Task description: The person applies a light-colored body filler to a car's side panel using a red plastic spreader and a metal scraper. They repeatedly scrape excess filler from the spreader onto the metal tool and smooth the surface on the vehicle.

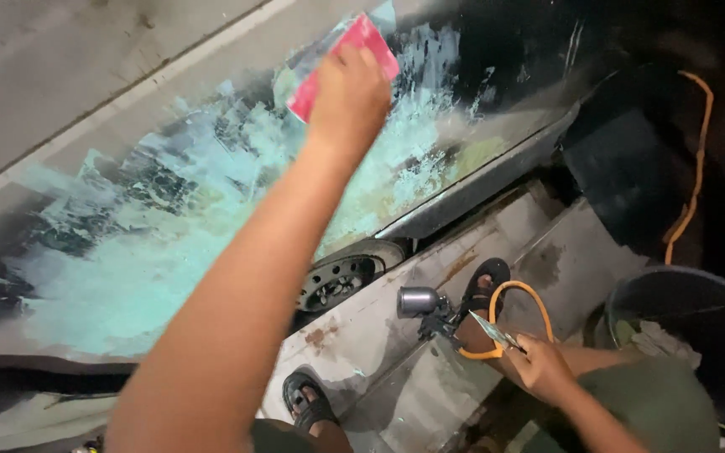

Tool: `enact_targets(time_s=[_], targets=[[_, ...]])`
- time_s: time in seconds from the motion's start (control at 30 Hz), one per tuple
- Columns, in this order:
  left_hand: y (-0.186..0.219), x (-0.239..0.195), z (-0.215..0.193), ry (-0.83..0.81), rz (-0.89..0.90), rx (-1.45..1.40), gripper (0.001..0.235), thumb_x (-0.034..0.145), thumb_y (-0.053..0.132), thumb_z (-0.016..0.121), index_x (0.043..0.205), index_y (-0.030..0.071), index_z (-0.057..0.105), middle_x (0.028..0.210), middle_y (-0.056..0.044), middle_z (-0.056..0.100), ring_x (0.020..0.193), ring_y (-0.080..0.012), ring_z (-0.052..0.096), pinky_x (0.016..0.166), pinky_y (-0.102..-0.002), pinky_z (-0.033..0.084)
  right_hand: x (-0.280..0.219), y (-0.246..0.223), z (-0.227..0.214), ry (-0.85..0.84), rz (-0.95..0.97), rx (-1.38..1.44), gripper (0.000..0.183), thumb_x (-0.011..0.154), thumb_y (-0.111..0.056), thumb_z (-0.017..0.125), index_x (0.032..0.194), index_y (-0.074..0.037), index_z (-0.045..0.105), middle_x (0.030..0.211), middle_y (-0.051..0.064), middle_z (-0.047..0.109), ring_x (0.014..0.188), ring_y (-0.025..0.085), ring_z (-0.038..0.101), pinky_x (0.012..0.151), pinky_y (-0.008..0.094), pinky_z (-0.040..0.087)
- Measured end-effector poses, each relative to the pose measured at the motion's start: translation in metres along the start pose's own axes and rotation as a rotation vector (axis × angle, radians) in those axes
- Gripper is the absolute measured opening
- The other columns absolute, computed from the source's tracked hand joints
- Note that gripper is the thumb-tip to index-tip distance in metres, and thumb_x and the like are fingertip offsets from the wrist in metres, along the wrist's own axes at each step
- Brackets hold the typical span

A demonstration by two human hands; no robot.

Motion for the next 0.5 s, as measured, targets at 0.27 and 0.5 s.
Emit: enact_targets(time_s=[0.27, 0.5], targets=[[0.102, -0.025, 0.029, -0.247, 0.135, 0.076, 0.033, 0.100, 0.004, 0.047, 0.119, 0.001, 0.074, 0.126, -0.018, 0.072, 0.059, -0.0104, 0.051, 0.048, -0.026, 0.034, 0.022, 0.031, 0.009, 0.122, -0.182, -0.071, 0.040, 0.098, -0.039, 0.057, 0.072, -0.010, 0.047, 0.065, 0.002, 0.051, 0.060, 0.015, 0.048, 0.058, 0.039, 0.033], [0.204, -0.212, 0.027, -0.373, 0.082, -1.044, 0.079, 0.068, -0.012, 0.072, 0.139, 0.024, 0.066, 0.084, -0.006, 0.068, 0.056, -0.0292, 0.063, 0.047, -0.044, 0.053, 0.025, 0.033, 0.003, 0.081, 0.008, 0.043, 0.042, 0.097, -0.044, 0.059, 0.073, -0.011, 0.050, 0.063, 0.003, 0.050, 0.059, 0.016, 0.050, 0.059, 0.037, 0.032]])
Point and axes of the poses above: each hand's wrist, its own x-axis towards the middle knuckle, its own z-axis out of the palm, y = z × x, the point moved 7 cm from there along x, towards the middle knuckle
